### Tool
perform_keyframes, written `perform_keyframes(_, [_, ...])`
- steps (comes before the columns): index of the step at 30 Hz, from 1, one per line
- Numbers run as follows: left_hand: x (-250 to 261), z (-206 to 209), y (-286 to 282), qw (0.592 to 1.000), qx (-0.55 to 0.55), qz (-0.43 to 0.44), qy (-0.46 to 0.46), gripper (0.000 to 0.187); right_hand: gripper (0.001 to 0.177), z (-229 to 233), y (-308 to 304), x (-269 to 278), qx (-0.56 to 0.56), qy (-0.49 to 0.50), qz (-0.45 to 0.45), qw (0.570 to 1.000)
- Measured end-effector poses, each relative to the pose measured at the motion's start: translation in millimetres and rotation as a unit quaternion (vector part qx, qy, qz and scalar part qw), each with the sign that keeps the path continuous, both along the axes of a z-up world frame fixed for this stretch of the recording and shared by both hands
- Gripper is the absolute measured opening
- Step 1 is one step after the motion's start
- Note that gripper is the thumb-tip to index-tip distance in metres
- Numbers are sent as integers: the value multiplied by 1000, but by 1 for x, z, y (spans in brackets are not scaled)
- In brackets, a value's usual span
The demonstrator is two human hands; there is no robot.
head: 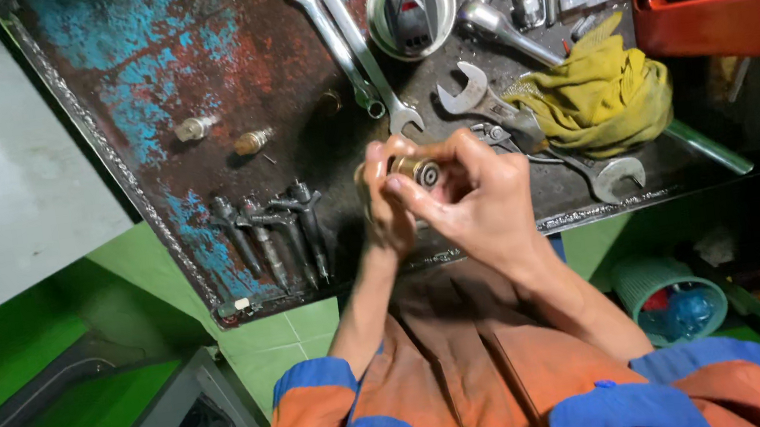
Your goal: The person cleans a small cylindrical mechanical part by repeatedly inserting a thin metal rod into its central hole and rotating it. The person also applies liquid from a squeeze bottle to the part and uses a yellow cloth to wipe the surface. The part is handled one at a time on a workbench with various tools nearby.
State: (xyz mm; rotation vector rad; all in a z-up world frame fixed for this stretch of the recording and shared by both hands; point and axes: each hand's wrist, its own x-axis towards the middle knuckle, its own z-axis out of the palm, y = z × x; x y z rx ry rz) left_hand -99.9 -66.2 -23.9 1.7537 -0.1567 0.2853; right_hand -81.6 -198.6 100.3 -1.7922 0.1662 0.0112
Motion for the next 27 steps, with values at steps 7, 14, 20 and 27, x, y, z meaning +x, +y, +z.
perform_keyframes(7, [31, 58, 19, 921, -161, -157, 318, 32, 35, 2, -22, 19, 24, -25, 164, 986])
perform_keyframes(14, [8, 23, 21, 838, -341, -134, 405, 40, 38, -79, -68, -29, -184, 44, 218, 957])
perform_keyframes(20, [-4, 47, 13, 783, -428, -231, 389, 50, 21, -181, -88, -109, -442, -16, 228, 867])
perform_keyframes(27, [-6, 67, 1, 871, -324, -277, 242, 42, 6, -109, -81, -76, -187, -6, 107, 977])
